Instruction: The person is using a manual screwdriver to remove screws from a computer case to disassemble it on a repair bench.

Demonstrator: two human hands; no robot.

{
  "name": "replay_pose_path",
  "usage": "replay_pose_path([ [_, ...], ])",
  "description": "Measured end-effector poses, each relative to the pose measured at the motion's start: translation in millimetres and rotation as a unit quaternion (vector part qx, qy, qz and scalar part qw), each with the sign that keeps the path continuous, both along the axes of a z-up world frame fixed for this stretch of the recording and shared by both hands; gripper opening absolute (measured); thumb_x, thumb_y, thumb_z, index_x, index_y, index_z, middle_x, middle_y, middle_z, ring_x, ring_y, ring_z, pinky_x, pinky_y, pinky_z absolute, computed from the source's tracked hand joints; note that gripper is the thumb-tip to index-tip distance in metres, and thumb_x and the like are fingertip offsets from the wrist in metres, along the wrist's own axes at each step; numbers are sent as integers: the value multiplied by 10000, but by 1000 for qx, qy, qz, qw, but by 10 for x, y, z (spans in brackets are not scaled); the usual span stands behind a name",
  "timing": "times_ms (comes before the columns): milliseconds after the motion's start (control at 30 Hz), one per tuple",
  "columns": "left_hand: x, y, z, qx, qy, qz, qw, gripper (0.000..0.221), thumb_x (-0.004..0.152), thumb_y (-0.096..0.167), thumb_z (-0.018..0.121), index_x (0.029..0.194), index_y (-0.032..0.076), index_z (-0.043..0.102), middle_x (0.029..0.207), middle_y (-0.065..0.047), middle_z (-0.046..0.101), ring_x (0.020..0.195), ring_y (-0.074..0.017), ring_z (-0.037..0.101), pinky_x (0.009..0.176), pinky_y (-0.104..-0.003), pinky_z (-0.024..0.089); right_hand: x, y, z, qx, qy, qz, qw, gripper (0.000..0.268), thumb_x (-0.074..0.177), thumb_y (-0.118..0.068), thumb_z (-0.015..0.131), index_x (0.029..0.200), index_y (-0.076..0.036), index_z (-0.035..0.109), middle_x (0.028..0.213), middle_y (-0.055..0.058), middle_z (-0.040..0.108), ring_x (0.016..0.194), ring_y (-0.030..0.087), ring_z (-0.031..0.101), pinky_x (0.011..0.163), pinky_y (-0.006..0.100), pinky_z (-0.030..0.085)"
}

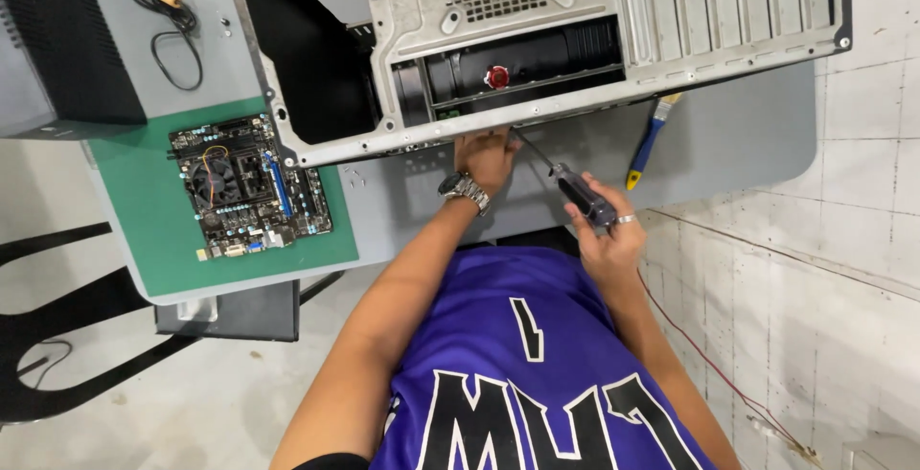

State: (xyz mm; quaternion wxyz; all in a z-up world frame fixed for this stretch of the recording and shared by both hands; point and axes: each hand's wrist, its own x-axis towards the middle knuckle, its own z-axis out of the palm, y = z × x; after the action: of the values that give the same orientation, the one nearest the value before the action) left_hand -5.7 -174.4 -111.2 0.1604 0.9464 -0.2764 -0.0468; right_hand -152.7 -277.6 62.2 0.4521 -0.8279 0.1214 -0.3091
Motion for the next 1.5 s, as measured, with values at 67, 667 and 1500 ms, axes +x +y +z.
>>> replay_pose_path([
  [67, -19, -7, -25, -7, 3, 6, 1000, 299, 811, 456, 648, 979, 211, 682, 692, -34, 692, 741, -252, 704, 819, -467, 453, 35, -39, 60, -7, 3, 9, 1000, 341, 789, 4, 788, 1046, 108, 588, 1057, 261, 672, 1008, 364, 664, 843, 398, 546],
  [667, -7, 78, 413, -35, 79, 72, 994, 299, 901, 442, 521, 969, 204, 688, 804, -50, 698, 841, -292, 675, 878, -475, 408, 876, -372, 375, -235, 85, 141, 958, 362, 846, -330, 803, 992, -34, 654, 882, 125, 691, 775, 320, 686, 681, 376, 552],
  [1500, -93, -202, -622, -153, 25, 227, 961, 241, 689, 415, 756, 901, 301, 746, 975, 11, 655, 1062, -266, 553, 1034, -502, 309, 1264, -562, 670, -182, 36, 481, 857, 255, 909, -73, 668, 1163, -94, 678, 1185, 125, 638, 815, 282, 662, 716, 366, 544],
])
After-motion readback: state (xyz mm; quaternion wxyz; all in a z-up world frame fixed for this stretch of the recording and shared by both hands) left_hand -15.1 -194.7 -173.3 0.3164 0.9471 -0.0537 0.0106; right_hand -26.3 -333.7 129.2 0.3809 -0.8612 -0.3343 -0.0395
